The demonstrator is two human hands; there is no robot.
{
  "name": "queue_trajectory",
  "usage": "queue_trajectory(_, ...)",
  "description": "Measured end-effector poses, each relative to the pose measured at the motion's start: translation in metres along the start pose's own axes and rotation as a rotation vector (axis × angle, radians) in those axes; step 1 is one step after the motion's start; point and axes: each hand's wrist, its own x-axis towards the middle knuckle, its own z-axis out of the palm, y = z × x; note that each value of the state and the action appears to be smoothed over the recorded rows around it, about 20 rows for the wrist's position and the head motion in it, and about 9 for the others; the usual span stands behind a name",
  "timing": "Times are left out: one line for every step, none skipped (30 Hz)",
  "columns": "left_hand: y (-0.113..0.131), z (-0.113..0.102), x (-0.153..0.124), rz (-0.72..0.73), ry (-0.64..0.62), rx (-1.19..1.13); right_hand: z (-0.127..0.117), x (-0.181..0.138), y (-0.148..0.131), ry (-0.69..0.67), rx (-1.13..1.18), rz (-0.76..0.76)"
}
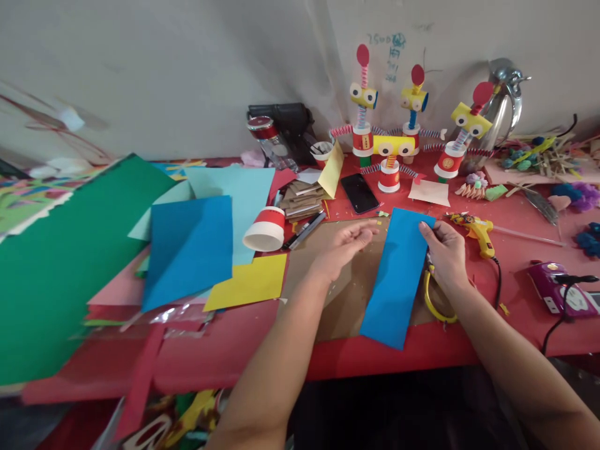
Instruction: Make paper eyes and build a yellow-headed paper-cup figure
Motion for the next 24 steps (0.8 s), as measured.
queue_trajectory(-0.001,0.004,-0.002,-0.051,-0.093,-0.011,0.0,0.0,-0.001,0.015,0.012,0.009)
queue_trajectory(-0.003,0.009,-0.003,-0.106,-0.173,-0.022,0.001,0.001,-0.001,0.02,0.036,0.027)
queue_trajectory(-0.005,0.014,-0.005,-0.157,-0.227,-0.038,0.001,0.001,-0.002,0.016,0.068,0.046)
queue_trajectory(-0.007,0.02,-0.006,-0.196,-0.246,-0.06,0.002,0.001,-0.003,0.004,0.106,0.065)
queue_trajectory(-0.009,0.024,-0.007,-0.218,-0.231,-0.087,0.003,0.0,-0.004,-0.026,0.138,0.09)
queue_trajectory(-0.012,0.028,-0.007,-0.221,-0.186,-0.119,0.004,0.0,-0.004,-0.079,0.156,0.124)
queue_trajectory(-0.013,0.03,-0.006,-0.202,-0.11,-0.155,0.005,-0.001,-0.004,-0.153,0.155,0.166)
queue_trajectory(-0.014,0.03,-0.005,-0.171,-0.022,-0.187,0.005,-0.003,-0.004,-0.244,0.139,0.214)
queue_trajectory(-0.015,0.03,-0.003,-0.137,0.059,-0.217,0.006,-0.004,-0.004,-0.337,0.116,0.261)
queue_trajectory(-0.015,0.028,-0.001,-0.113,0.132,-0.249,0.006,-0.006,-0.003,-0.421,0.09,0.298)
queue_trajectory(-0.014,0.026,0.001,-0.106,0.2,-0.284,0.006,-0.007,-0.002,-0.494,0.061,0.321)
queue_trajectory(-0.012,0.023,0.003,-0.117,0.261,-0.323,0.006,-0.008,-0.001,-0.556,0.028,0.332)
queue_trajectory(-0.01,0.021,0.005,-0.133,0.311,-0.363,0.006,-0.008,0.0,-0.609,-0.007,0.335)
queue_trajectory(-0.008,0.017,0.006,-0.143,0.355,-0.4,0.005,-0.009,0.001,-0.653,-0.044,0.331)
queue_trajectory(-0.006,0.014,0.008,-0.138,0.402,-0.429,0.005,-0.009,0.002,-0.692,-0.078,0.327)
queue_trajectory(-0.004,0.01,0.01,-0.117,0.446,-0.449,0.004,-0.008,0.003,-0.722,-0.1,0.326)
queue_trajectory(-0.003,0.006,0.012,-0.084,0.484,-0.463,0.003,-0.007,0.004,-0.738,-0.107,0.33)
queue_trajectory(-0.002,0.001,0.014,-0.052,0.526,-0.473,0.002,-0.006,0.005,-0.737,-0.104,0.335)
queue_trajectory(-0.002,-0.005,0.017,-0.034,0.574,-0.48,0.001,-0.005,0.006,-0.723,-0.099,0.34)
queue_trajectory(-0.002,-0.011,0.02,-0.036,0.62,-0.486,-0.001,-0.004,0.007,-0.696,-0.101,0.339)
queue_trajectory(-0.003,-0.017,0.023,-0.05,0.658,-0.488,-0.002,-0.002,0.008,-0.663,-0.111,0.335)
queue_trajectory(-0.004,-0.023,0.025,-0.069,0.685,-0.484,-0.004,-0.001,0.009,-0.632,-0.13,0.327)
queue_trajectory(-0.006,-0.028,0.028,-0.084,0.698,-0.472,-0.006,0.001,0.009,-0.611,-0.156,0.318)
queue_trajectory(-0.007,-0.034,0.03,-0.091,0.703,-0.453,-0.007,0.002,0.01,-0.604,-0.185,0.31)
